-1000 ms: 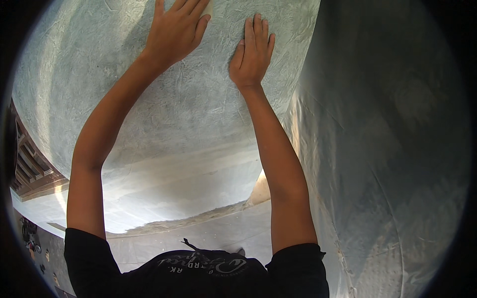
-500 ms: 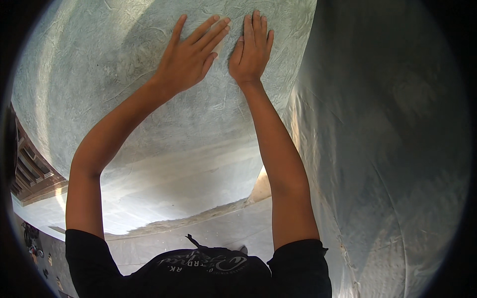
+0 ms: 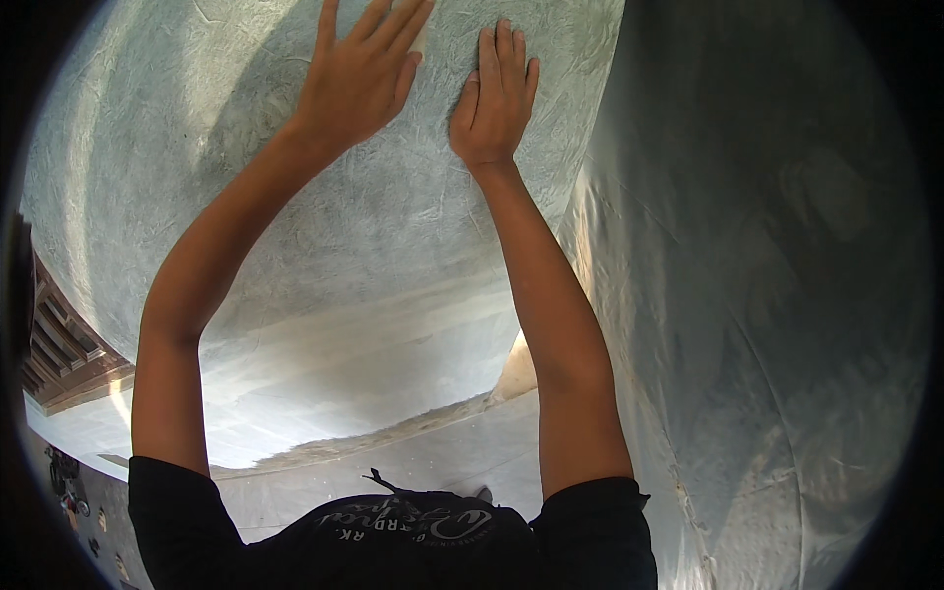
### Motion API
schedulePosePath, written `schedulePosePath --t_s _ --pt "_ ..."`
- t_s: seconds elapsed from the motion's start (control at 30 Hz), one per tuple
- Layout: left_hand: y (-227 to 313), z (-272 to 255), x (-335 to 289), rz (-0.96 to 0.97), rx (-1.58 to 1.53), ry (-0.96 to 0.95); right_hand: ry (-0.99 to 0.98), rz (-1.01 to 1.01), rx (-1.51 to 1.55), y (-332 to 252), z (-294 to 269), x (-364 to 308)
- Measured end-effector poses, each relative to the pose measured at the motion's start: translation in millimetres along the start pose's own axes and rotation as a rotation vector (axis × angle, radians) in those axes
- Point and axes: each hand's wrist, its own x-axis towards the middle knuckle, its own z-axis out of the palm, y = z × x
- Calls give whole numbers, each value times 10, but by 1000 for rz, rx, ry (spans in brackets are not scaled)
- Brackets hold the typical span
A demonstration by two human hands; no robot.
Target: Smoothing and finishing a plastered wall using bare hands.
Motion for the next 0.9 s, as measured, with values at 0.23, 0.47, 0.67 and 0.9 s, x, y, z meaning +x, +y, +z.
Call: schedulePosePath --t_s 0.23,0.47,0.67,0.9 --pt "-153 -87 185 -10 -106 48 0 -1 2 -26 25 -18" --pt "122 82 -275 151 -183 28 -12 6 1 -14 -8 -2" --pt "145 49 -159 110 16 119 -12 10 -2 -1 -1 -11" --pt "-178 -48 249 -135 -231 -217 -10 8 15 -46 36 -17"
